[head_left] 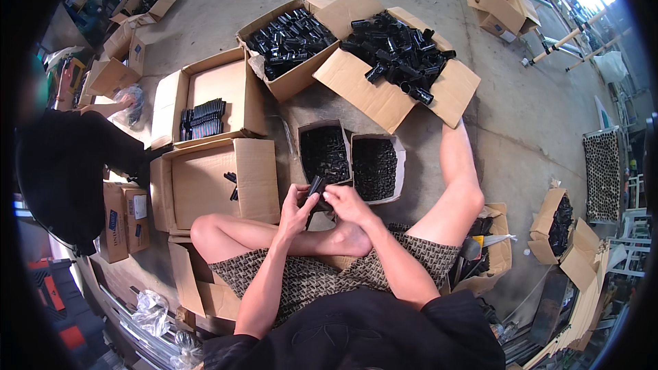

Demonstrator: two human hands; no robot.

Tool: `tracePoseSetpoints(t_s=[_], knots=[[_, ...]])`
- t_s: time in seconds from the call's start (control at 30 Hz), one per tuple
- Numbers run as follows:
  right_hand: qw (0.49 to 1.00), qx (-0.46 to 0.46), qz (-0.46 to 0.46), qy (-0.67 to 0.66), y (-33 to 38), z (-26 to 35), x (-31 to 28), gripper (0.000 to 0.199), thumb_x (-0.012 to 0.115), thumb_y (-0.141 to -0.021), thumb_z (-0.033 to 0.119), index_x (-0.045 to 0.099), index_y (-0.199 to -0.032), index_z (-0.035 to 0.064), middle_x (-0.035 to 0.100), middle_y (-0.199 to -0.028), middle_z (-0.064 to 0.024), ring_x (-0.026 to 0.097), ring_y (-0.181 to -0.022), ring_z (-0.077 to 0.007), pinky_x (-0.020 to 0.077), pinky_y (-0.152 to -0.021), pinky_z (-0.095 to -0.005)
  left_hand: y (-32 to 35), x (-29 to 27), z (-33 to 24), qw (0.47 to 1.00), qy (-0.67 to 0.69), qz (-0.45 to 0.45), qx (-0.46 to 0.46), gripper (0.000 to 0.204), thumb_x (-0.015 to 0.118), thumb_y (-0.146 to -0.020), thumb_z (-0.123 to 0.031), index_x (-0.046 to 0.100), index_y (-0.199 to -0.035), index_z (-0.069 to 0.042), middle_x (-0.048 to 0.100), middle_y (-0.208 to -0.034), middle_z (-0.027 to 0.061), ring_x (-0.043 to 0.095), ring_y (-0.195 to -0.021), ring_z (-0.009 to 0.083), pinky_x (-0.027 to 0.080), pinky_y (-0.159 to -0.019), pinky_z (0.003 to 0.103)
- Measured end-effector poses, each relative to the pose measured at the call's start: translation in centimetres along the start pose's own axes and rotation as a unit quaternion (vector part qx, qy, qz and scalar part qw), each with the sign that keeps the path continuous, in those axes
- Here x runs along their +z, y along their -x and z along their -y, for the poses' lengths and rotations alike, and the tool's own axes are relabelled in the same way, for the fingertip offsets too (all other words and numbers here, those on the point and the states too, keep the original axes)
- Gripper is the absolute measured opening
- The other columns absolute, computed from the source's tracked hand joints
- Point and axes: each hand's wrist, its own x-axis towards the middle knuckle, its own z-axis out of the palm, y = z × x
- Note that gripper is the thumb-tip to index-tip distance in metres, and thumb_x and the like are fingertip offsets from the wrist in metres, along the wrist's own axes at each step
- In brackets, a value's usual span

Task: The person picks up plastic-wrapped metal joints from a box, removes the wrapping, and places the parts into smaller containers while sitting on a warehouse floor.

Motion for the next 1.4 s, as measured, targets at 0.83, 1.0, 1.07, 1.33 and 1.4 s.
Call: tracePoseSetpoints(t_s=[0.83, 1.0, 1.07, 1.33, 1.4], knots=[[0.963, 0.029, -0.245, 0.104, -0.5, -5.8, -5.6, 0.02, 0.074, -0.082, 0.018, 0.076, -0.1, 0.008, 0.073, -0.085, -0.015, 0.071, -0.082, -0.0276, 0.0537, -0.075, -0.0377, -0.5, 0.1, -0.3, 0.975, 0.208, -0.024, -0.07, 0.014, 0.059, -0.1, -0.021, 0.052, -0.104, -0.009, 0.067, -0.091, 0.0044, 0.06, -0.074, 0.007, 0.047, -0.056, 0.022], [0.982, -0.022, -0.089, -0.164, 0.0, 0.4, -1.7, 0.026, 0.073, -0.085, 0.008, 0.069, -0.106, -0.0064, 0.069, -0.085, -0.0099, 0.065, -0.067, -0.0146, 0.0535, -0.065, -0.0268, -0.3, 0.5, -0.9, 0.983, 0.172, -0.042, -0.042, 0.019, 0.063, -0.098, -0.02, 0.052, -0.106, -0.006, 0.067, -0.094, 0.0044, 0.06, -0.083, 0.0074, 0.049, -0.071, 0.023], [0.959, 0.027, -0.07, -0.274, -0.5, 1.5, -0.5, 0.021, 0.074, -0.084, 0.002, 0.068, -0.103, -0.0026, 0.07, -0.085, -0.0076, 0.066, -0.075, -0.0102, 0.0531, -0.068, -0.0226, -0.3, 0.7, -1.1, 0.986, 0.161, -0.037, -0.032, 0.021, 0.063, -0.098, -0.019, 0.051, -0.107, -0.004, 0.066, -0.096, 0.0053, 0.059, -0.087, 0.0079, 0.049, -0.076, 0.024], [0.957, 0.019, -0.135, -0.257, -1.6, 0.0, 2.6, 0.018, 0.078, -0.084, 0.012, 0.07, -0.095, -0.0002, 0.068, -0.073, -0.0015, 0.05, -0.051, -0.0023, 0.0361, -0.042, -0.0196, -0.4, 0.6, -0.7, 0.994, 0.106, -0.039, -0.005, 0.023, 0.062, -0.098, -0.017, 0.049, -0.109, -0.002, 0.064, -0.102, 0.0097, 0.058, -0.093, 0.0099, 0.049, -0.082, 0.025], [0.968, 0.042, -0.107, -0.224, -0.9, 1.1, 1.8, 0.018, 0.076, -0.085, 0.008, 0.069, -0.098, -0.0022, 0.07, -0.081, -0.005, 0.06, -0.066, -0.0065, 0.0476, -0.055, -0.0213, -0.4, 0.5, -0.6, 0.993, 0.109, -0.042, 0.0, 0.023, 0.061, -0.099, -0.017, 0.049, -0.109, -0.001, 0.064, -0.102, 0.0103, 0.058, -0.093, 0.01, 0.049, -0.082, 0.025]])
